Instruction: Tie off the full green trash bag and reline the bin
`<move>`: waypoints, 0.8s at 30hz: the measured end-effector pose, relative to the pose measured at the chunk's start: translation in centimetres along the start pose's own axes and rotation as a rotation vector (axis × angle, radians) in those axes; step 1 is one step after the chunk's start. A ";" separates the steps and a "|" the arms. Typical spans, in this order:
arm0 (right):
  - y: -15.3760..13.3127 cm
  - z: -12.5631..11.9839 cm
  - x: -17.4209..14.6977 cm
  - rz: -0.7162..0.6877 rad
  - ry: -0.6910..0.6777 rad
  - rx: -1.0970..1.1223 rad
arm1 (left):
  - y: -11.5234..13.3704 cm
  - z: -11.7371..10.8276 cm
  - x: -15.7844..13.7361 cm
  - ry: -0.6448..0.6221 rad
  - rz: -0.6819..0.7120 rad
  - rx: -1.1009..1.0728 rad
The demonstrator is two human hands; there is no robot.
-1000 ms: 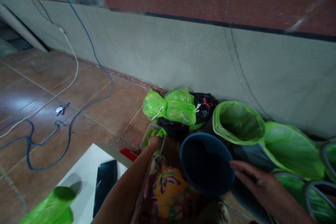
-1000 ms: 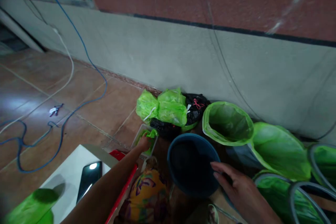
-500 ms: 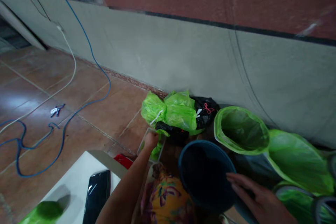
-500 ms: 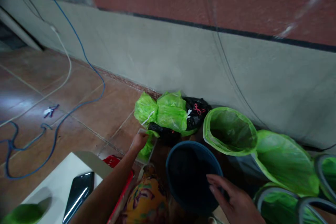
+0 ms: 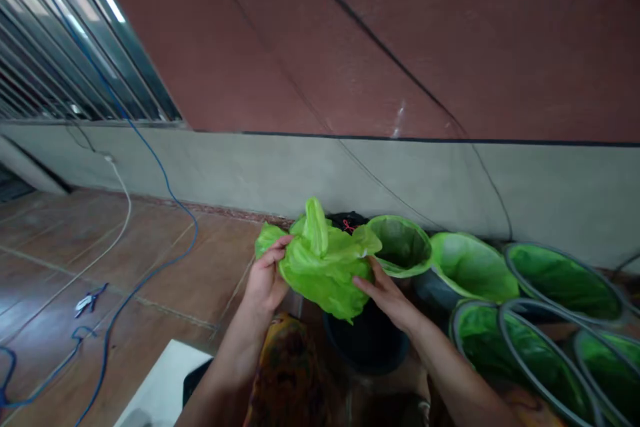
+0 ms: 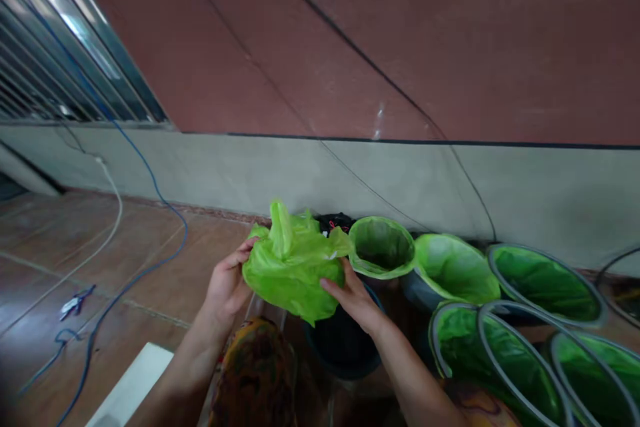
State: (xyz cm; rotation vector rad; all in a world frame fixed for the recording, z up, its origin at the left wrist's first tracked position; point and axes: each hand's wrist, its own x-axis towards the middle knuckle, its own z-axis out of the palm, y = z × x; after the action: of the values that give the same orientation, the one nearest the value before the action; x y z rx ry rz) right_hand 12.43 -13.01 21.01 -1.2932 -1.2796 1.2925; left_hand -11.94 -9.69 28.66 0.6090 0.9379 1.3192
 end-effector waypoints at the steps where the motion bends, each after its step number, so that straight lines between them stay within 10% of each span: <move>1: -0.2 0.1 -0.5 0.022 0.028 0.090 | -0.2 0.6 -0.3 -0.011 -0.023 -0.041; 9: -1.3 -3.7 -4.6 0.206 0.420 0.709 | -2.2 -1.0 -1.7 0.051 -0.037 -0.088; 19: -0.9 -11.4 -8.9 -0.020 0.867 0.466 | -2.3 -3.9 -3.6 0.236 0.096 0.004; 24: -1.8 -6.8 -9.5 -0.133 0.495 0.029 | -2.3 -1.5 -5.6 0.048 0.066 -0.028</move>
State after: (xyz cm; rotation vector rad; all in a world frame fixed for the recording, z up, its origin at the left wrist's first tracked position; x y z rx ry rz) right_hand 19.77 -21.74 24.13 -1.3734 -0.9708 0.8241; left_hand -11.95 -15.74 27.25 0.5931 0.9430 1.4086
